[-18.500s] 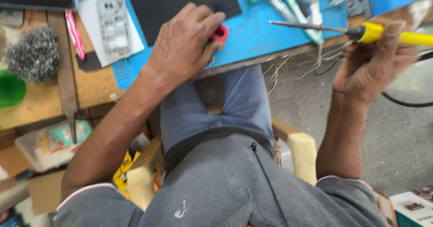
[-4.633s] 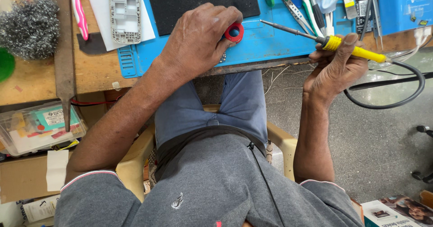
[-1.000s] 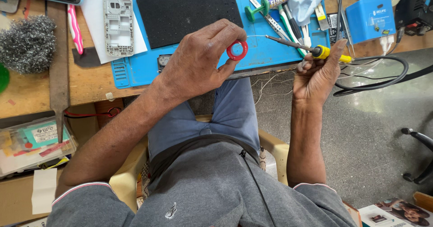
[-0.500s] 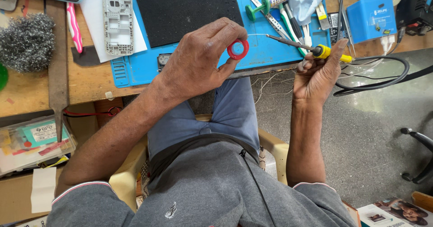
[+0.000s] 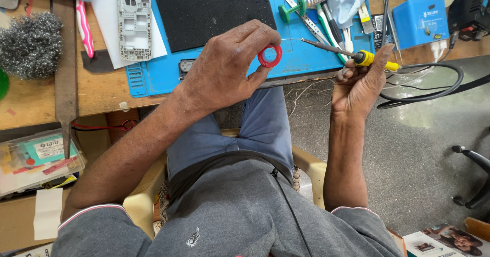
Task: The person sits at an electronics repair bench and solders a small circuit board with a soldering iron. They first clean the iron tip on a steel wool pad, then hold the board steady on the bench while applying the iron to its contacts, repositioning the board between soldering passes.
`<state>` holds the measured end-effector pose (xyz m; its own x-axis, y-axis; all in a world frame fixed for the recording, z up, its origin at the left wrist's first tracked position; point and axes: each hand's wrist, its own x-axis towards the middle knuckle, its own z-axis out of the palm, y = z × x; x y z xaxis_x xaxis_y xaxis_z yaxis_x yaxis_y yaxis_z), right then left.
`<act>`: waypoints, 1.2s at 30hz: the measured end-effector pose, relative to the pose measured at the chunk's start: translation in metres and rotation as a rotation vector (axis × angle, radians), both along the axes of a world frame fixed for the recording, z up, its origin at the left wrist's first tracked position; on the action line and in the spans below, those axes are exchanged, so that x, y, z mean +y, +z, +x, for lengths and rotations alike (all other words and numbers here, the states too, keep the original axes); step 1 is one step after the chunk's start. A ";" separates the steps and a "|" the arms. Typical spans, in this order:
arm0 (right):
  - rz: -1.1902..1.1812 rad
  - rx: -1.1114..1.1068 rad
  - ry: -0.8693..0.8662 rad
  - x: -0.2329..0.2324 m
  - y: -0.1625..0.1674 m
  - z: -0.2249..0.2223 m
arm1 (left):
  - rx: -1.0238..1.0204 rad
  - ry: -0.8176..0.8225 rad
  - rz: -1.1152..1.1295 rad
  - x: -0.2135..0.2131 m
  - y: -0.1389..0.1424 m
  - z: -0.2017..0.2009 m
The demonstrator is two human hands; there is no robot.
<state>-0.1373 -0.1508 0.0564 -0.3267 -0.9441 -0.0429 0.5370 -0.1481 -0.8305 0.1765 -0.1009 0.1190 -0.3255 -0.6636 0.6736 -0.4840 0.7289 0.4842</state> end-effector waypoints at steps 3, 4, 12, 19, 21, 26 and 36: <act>0.004 -0.002 -0.004 0.000 -0.001 0.000 | 0.000 -0.001 -0.010 0.000 0.000 0.000; 0.003 -0.002 -0.002 0.000 -0.001 -0.001 | -0.004 0.001 -0.007 0.000 0.000 0.000; 0.000 0.009 0.002 0.000 -0.002 -0.002 | -0.013 0.007 0.005 0.000 -0.001 -0.001; 0.012 0.014 0.001 0.000 -0.002 -0.002 | -0.019 0.004 0.007 0.000 -0.002 -0.001; 0.012 0.018 0.002 0.000 -0.002 -0.002 | -0.020 0.002 0.002 0.000 -0.001 -0.001; -0.002 0.013 0.001 0.000 -0.001 -0.001 | -0.023 0.004 0.001 -0.001 -0.001 -0.001; -0.002 0.005 0.010 0.002 -0.002 -0.004 | -0.028 0.010 -0.003 0.001 -0.001 -0.001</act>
<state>-0.1410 -0.1489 0.0541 -0.3176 -0.9474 -0.0393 0.5344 -0.1446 -0.8327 0.1755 -0.1004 0.1182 -0.3374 -0.6646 0.6666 -0.5045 0.7256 0.4680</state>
